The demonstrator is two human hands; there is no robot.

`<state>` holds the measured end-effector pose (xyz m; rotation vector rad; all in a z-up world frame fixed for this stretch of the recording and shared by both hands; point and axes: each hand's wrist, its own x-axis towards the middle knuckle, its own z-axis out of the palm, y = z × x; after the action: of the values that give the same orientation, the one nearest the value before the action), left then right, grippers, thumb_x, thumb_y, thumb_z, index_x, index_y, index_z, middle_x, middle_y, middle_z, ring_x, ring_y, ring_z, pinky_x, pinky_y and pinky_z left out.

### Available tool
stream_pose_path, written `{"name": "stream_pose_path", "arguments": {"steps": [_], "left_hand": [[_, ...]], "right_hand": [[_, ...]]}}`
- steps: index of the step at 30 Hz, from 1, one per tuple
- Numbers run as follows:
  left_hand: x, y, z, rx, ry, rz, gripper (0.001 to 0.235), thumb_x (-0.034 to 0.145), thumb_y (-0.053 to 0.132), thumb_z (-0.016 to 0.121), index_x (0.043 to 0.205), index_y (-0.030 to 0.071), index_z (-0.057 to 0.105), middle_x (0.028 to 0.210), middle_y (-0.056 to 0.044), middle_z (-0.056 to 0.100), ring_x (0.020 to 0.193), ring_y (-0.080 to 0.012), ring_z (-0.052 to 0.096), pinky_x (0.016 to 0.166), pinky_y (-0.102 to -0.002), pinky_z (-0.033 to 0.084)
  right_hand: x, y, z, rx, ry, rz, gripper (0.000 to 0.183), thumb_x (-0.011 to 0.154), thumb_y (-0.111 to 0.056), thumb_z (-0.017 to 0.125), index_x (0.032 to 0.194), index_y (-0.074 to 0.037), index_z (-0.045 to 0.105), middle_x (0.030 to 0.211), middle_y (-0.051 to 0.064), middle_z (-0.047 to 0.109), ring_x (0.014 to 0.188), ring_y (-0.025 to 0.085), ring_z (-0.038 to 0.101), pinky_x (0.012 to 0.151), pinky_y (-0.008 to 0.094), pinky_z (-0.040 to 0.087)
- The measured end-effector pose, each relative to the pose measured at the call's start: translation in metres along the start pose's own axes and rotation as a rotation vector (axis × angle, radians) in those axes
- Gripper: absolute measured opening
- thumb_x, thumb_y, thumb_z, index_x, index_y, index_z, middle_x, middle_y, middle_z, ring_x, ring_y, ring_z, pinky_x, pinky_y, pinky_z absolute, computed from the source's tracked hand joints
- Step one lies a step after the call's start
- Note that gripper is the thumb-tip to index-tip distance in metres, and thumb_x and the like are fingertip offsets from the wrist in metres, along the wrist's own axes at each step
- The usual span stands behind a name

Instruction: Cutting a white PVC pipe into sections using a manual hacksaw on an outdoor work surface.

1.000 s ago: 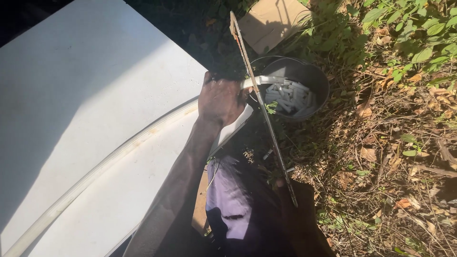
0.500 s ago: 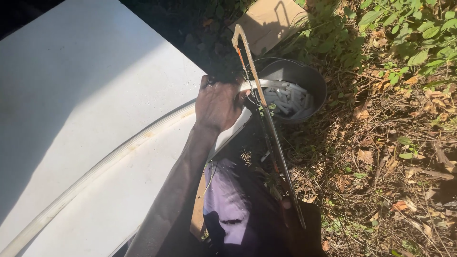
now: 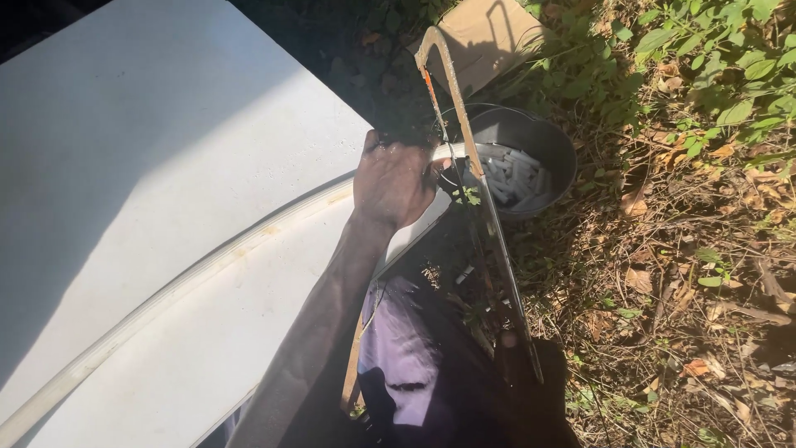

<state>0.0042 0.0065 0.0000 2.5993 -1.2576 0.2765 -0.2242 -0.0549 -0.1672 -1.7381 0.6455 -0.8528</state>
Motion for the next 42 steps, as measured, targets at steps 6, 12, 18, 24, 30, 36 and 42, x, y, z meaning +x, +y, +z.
{"name": "stream_pose_path", "arguments": {"steps": [6, 12, 18, 24, 30, 36, 42], "left_hand": [[-0.001, 0.006, -0.002, 0.036, -0.016, 0.002, 0.033, 0.099, 0.037, 0.05, 0.118, 0.018, 0.067, 0.084, -0.011, 0.076, 0.092, -0.025, 0.074, 0.104, -0.041, 0.03], [0.002, 0.005, -0.001, 0.032, -0.018, -0.003, 0.033, 0.098, 0.041, 0.051, 0.114, 0.017, 0.066, 0.084, -0.011, 0.076, 0.092, -0.0272, 0.074, 0.104, -0.042, 0.031], [0.002, 0.002, 0.0, 0.029, -0.025, -0.008, 0.034, 0.097, 0.041, 0.051, 0.113, 0.017, 0.068, 0.083, -0.01, 0.076, 0.09, -0.0261, 0.074, 0.103, -0.041, 0.032], [0.006, -0.004, 0.018, 0.134, 0.035, 0.104, 0.027, 0.098, 0.031, 0.047, 0.114, 0.018, 0.065, 0.077, -0.011, 0.073, 0.081, -0.0369, 0.069, 0.102, -0.05, 0.03], [0.006, -0.003, 0.013, 0.125, 0.019, 0.07, 0.034, 0.101, 0.04, 0.041, 0.113, 0.022, 0.066, 0.077, -0.008, 0.072, 0.081, -0.0347, 0.069, 0.101, -0.048, 0.031], [0.006, -0.003, 0.017, 0.163, -0.025, 0.072, 0.038, 0.101, 0.043, 0.038, 0.121, 0.024, 0.064, 0.07, -0.004, 0.07, 0.08, -0.0317, 0.068, 0.099, -0.047, 0.029], [0.006, -0.003, 0.014, 0.129, -0.033, 0.042, 0.044, 0.101, 0.046, 0.033, 0.129, 0.026, 0.061, 0.08, -0.006, 0.073, 0.093, -0.0318, 0.069, 0.107, -0.048, 0.028]], "right_hand": [[0.013, 0.006, 0.01, -0.066, 0.015, -0.144, 0.046, 0.092, -0.023, 0.065, 0.05, -0.007, 0.056, 0.039, 0.012, 0.048, 0.041, 0.023, 0.049, 0.049, 0.031, 0.038], [0.03, -0.002, 0.018, -0.006, 0.002, -0.113, 0.049, 0.095, -0.03, 0.061, 0.051, -0.007, 0.055, 0.043, 0.009, 0.047, 0.046, 0.022, 0.049, 0.05, 0.032, 0.037], [0.017, -0.007, 0.003, -0.051, -0.057, -0.009, 0.051, 0.093, -0.037, 0.06, 0.052, -0.009, 0.052, 0.045, 0.01, 0.046, 0.046, 0.023, 0.049, 0.049, 0.034, 0.035], [0.051, -0.082, -0.003, 0.056, -0.198, -0.001, 0.055, 0.097, -0.042, 0.052, 0.05, -0.015, 0.04, 0.045, -0.004, 0.034, 0.043, 0.01, 0.034, 0.046, 0.031, 0.026], [0.031, -0.103, -0.023, 0.041, -0.098, 0.265, 0.026, 0.09, -0.029, 0.068, 0.079, -0.007, 0.073, 0.056, 0.003, 0.045, 0.052, 0.015, 0.041, 0.049, 0.035, 0.034], [0.029, -0.139, -0.041, -0.116, -0.249, 0.303, 0.056, 0.095, -0.041, 0.057, 0.05, -0.01, 0.043, 0.045, 0.002, 0.039, 0.044, 0.016, 0.037, 0.045, 0.036, 0.027], [0.06, -0.064, -0.02, -0.676, 0.067, -1.062, 0.054, 0.097, 0.0, 0.067, 0.145, -0.01, 0.046, 0.108, 0.022, 0.053, 0.085, 0.035, 0.056, 0.072, 0.043, 0.051]]}}
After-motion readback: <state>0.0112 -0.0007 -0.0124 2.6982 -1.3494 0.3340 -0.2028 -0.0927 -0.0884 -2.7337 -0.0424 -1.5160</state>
